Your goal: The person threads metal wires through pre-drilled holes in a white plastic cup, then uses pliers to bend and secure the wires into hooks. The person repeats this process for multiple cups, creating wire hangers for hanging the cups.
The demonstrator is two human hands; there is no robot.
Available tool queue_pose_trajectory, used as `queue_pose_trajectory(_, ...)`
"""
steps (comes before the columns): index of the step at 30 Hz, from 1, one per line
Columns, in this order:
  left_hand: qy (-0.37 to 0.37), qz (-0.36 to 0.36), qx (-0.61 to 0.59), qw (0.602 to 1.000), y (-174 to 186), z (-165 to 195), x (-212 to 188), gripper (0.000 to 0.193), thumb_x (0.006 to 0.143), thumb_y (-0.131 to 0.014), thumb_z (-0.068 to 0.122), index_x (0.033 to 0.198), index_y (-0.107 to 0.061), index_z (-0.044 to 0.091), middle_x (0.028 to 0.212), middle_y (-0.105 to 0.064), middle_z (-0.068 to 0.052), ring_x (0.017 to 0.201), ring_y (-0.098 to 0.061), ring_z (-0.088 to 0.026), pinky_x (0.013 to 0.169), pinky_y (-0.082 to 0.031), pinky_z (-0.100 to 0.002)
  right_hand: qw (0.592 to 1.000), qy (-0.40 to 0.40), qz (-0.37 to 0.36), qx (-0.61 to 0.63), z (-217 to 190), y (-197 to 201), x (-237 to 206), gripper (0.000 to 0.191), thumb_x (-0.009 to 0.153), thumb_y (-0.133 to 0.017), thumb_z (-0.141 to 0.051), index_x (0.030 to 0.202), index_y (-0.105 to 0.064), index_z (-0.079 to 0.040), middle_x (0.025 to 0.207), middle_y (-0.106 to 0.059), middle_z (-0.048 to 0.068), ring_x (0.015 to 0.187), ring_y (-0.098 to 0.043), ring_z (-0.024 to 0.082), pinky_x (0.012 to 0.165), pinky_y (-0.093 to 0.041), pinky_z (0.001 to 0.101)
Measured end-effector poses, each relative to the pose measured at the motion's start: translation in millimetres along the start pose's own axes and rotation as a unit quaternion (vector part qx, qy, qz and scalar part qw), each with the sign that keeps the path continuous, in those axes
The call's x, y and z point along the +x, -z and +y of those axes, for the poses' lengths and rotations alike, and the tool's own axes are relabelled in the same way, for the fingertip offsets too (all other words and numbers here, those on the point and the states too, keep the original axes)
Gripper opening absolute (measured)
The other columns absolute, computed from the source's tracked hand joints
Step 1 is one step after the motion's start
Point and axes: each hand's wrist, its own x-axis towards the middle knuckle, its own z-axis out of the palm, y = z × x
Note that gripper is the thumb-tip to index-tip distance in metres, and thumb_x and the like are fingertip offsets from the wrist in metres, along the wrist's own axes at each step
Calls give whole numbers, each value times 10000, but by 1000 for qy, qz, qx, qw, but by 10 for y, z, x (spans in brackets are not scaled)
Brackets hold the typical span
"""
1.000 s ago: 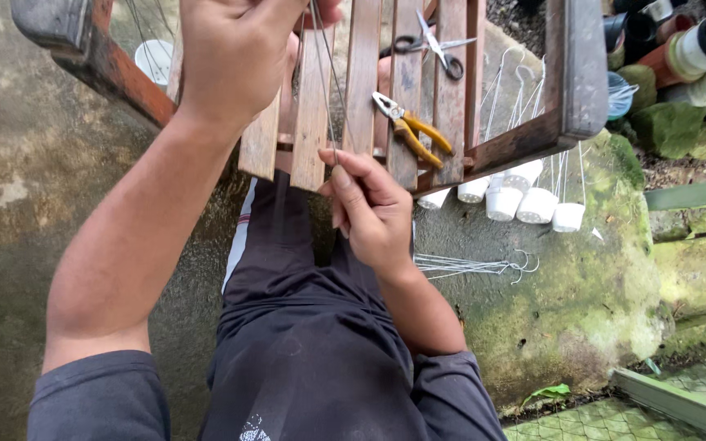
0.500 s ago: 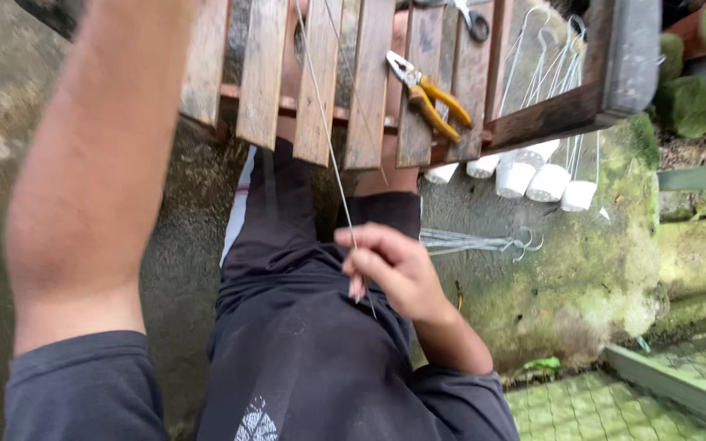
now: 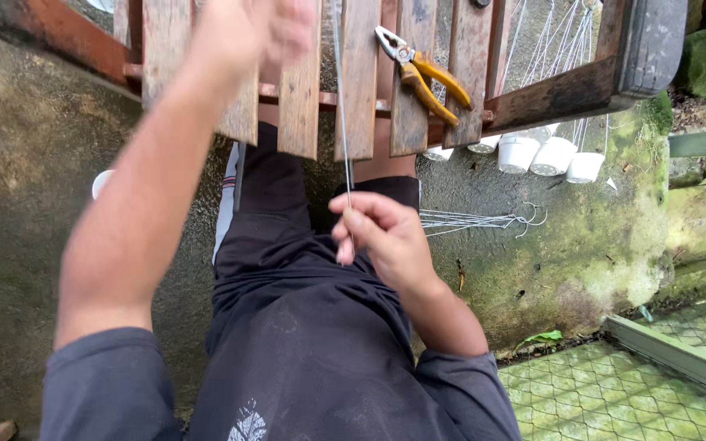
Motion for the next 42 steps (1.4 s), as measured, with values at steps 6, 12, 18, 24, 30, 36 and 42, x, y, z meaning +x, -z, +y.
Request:
queue_pose_trajectory(6, 40, 5, -26, 999, -66, -767, -404, 622, 1001, -697, 89, 1547, -412, 0, 908, -677, -89, 739, -676, -131, 653, -571, -272, 999, 9, 25, 40, -59, 90, 539, 269, 1066, -608, -99, 1279, -641, 61, 952, -718, 112, 701, -693, 151, 635, -565, 268)
queue_pose_trajectory(12, -64, 83, 282, 954, 8, -901, -580, 570, 949, -731, 43, 1468, -506, -28, 1025, -692, -132, 763, -708, -204, 688, -570, -352, 998, 2, 29, 59, -95, 157, 995, 285, 1071, -608, -121, 1298, -636, 48, 955, -722, 86, 703, -692, 122, 630, -557, 233)
queue_pose_trajectory(18, -84, 92, 381, 916, 104, -1009, -574, 596, 906, -752, 19, 1465, -547, -7, 997, -657, -145, 796, -668, -302, 725, -535, -435, 997, -7, 31, 75, -128, 233, 1369, 297, 1076, -607, -128, 1319, -632, 41, 964, -724, 83, 713, -700, 121, 635, -566, 235)
queue_pose_trajectory(24, -133, 90, 439, 884, 198, -1238, -527, 569, 920, -764, 13, 1455, -570, 10, 1027, -629, -140, 976, -614, -365, 863, -500, -468, 994, -37, 38, 93, -56, 220, 1447, 302, 1078, -604, -133, 1331, -624, 32, 989, -725, 91, 752, -722, 145, 671, -594, 259)
queue_pose_trajectory(30, -149, 127, 358, 913, 123, -1226, -593, 322, 1072, -705, 30, 1383, -631, 63, 1122, -634, -139, 985, -643, -272, 859, -553, -363, 995, -54, 47, 76, 9, 75, 1432, 308, 1072, -616, -159, 1326, -626, 16, 990, -707, 79, 787, -729, 159, 715, -610, 279)
queue_pose_trajectory(36, 141, -38, -423, 894, -197, -1270, -436, 330, 1159, -577, 245, 1351, -736, 30, 895, -694, -46, 788, -644, -127, 669, -550, -241, 999, -10, 29, 17, -7, 69, 1463, 279, 1116, -623, -172, 1316, -644, 22, 1011, -708, 92, 791, -695, 151, 716, -578, 281)
queue_pose_trajectory(42, 131, 9, -260, 957, -366, -1181, -191, 217, 1045, -601, 203, 1166, -661, 33, 1155, -727, -8, 1060, -659, -75, 997, -535, -249, 979, 28, 64, -192, -265, 304, 1195, 280, 1105, -537, -159, 1329, -599, -2, 1052, -715, 86, 800, -725, 134, 681, -626, 260)
